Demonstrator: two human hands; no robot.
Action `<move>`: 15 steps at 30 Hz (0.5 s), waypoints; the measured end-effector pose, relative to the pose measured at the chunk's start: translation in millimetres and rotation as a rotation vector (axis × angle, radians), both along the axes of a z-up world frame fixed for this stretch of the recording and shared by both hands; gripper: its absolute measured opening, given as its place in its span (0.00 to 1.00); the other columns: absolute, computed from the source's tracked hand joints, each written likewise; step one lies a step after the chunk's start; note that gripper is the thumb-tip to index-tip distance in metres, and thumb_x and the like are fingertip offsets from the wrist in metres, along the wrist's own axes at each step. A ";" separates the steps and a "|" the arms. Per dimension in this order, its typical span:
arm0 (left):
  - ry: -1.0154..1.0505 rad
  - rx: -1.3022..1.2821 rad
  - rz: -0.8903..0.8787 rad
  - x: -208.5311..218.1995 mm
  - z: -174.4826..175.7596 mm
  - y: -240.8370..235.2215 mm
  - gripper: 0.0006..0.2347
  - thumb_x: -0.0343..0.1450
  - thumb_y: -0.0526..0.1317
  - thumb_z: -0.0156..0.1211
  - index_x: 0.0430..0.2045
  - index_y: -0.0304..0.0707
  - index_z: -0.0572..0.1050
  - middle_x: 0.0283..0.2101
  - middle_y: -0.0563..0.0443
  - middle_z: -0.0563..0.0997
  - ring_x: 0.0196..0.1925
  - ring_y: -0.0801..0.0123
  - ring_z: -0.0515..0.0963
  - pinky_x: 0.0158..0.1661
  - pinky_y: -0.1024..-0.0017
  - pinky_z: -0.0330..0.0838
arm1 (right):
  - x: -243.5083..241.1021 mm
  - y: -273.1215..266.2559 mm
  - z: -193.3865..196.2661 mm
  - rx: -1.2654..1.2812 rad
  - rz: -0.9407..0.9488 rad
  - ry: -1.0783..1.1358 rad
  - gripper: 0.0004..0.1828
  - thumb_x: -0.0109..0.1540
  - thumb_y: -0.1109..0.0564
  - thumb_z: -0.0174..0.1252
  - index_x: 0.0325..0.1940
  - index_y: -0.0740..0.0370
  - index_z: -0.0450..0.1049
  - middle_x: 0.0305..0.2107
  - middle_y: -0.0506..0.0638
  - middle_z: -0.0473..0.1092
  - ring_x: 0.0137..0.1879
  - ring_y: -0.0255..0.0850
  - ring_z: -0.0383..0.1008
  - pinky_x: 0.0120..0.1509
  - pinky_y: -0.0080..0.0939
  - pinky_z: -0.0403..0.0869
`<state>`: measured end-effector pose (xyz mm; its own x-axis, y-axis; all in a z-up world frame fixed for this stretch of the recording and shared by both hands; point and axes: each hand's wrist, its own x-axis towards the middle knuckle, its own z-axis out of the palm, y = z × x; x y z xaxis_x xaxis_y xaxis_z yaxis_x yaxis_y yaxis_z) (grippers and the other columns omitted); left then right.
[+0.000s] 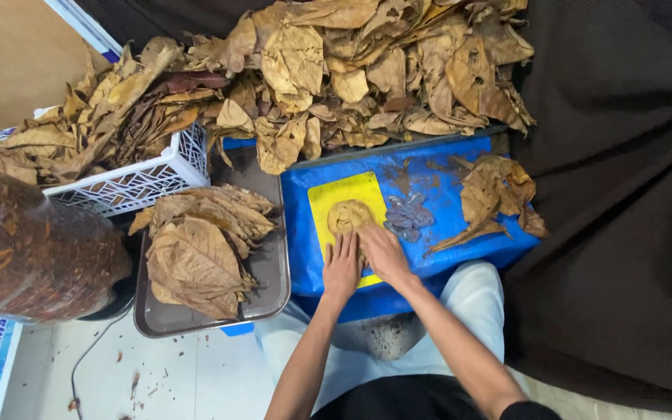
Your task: The person sits on the floor and repeatedly rubs dried leaves on a yellow cutting board, then places them into a tray. The person continues this process with multiple leaves from a large pile.
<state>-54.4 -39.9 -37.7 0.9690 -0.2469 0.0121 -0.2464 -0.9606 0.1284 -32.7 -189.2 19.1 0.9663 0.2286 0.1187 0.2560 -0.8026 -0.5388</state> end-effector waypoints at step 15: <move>-0.287 0.020 -0.083 -15.8 12.4 4.1 0.23 0.76 0.39 0.48 0.68 0.41 0.61 0.70 0.45 0.66 0.74 0.60 0.61 0.74 0.59 0.48 | -12.4 -27.1 -61.3 -0.455 0.364 -0.238 0.52 0.64 0.23 0.44 0.78 0.64 0.50 0.76 0.61 0.44 0.81 0.57 0.39 0.83 0.56 0.41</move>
